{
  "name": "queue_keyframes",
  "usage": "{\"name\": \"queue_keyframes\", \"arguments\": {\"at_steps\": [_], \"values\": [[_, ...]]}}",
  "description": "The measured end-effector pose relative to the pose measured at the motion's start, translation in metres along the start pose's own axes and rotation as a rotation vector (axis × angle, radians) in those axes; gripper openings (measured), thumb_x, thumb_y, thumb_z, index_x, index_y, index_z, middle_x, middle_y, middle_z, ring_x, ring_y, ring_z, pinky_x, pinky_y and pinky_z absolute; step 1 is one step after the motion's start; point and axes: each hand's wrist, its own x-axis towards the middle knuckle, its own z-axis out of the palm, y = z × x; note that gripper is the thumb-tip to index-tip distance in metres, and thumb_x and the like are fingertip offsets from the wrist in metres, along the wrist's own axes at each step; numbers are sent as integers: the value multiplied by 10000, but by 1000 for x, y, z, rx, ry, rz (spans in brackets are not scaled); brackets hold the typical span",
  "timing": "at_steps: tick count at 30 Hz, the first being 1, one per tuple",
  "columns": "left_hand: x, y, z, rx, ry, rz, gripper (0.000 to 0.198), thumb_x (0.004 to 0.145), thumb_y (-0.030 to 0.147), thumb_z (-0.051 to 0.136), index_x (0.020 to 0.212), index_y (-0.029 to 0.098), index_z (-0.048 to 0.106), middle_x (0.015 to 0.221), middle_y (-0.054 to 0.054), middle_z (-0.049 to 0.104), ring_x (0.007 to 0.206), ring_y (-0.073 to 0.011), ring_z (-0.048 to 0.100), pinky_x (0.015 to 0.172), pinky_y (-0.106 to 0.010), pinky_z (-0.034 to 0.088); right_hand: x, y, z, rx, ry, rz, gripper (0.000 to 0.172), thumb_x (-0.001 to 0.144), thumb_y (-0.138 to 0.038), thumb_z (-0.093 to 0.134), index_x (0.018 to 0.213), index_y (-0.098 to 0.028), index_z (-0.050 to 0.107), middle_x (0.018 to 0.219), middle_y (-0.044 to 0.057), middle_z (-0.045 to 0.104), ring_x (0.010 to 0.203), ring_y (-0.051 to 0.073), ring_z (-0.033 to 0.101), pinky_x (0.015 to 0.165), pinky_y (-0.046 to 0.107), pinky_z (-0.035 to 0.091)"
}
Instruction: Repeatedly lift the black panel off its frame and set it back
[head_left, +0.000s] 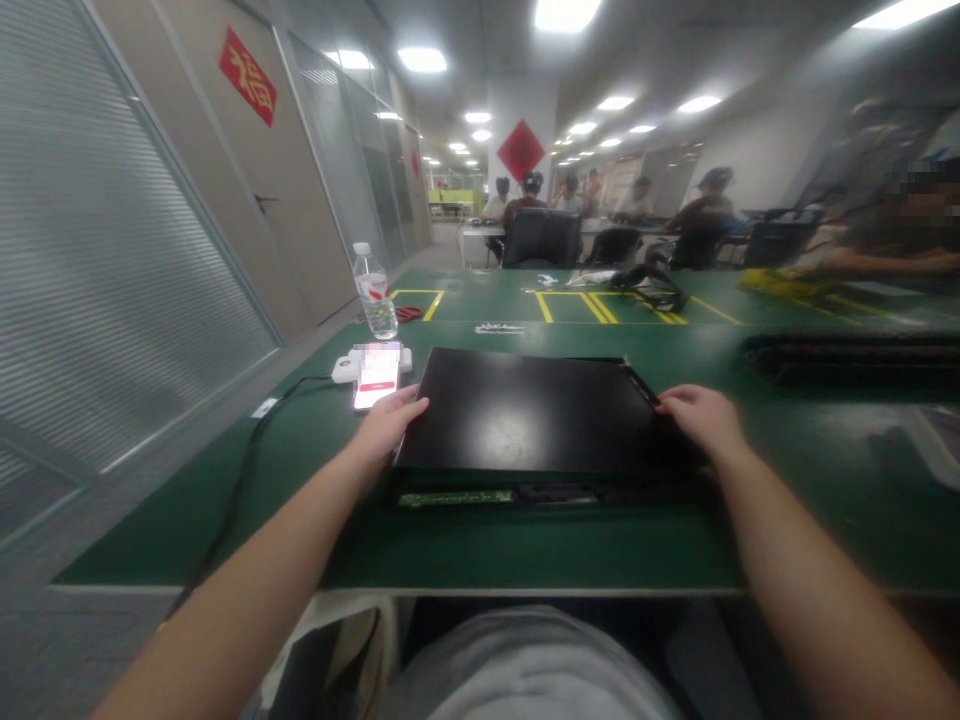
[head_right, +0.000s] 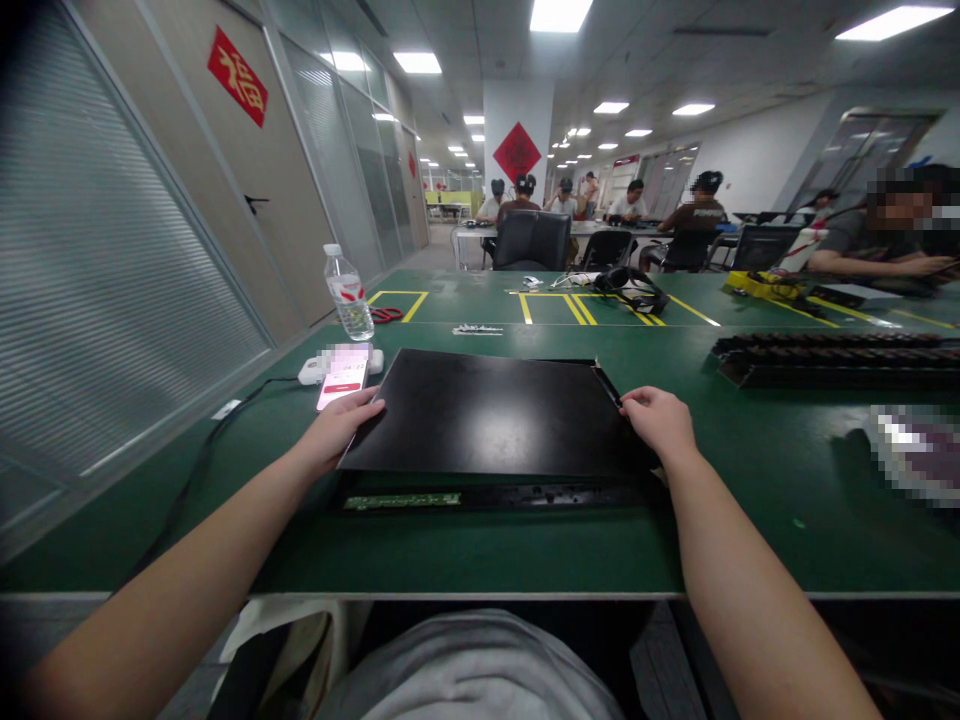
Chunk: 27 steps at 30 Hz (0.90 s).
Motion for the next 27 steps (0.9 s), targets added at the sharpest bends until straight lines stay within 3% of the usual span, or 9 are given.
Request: {"name": "queue_keyframes", "arguments": {"at_steps": [13,27], "values": [[-8,12,11,-115,-3,8,425,750,108,689,1174,102,730,1048,-125,798,1010,-286,745,859,-372,595,-2,-2,-2,2,6,6,209,737,-267,585,821,-229,773,823,50,769,847,244,685,698,327,470],[5,-1,2,-136,-12,63,506,713,191,743,1211,106,728,1024,-134,799,984,-316,747,840,-405,595,-4,-6,-5,18,-8,36,197,741,-258,597,818,-209,771,810,55,765,815,230,680,691,317,461]]}}
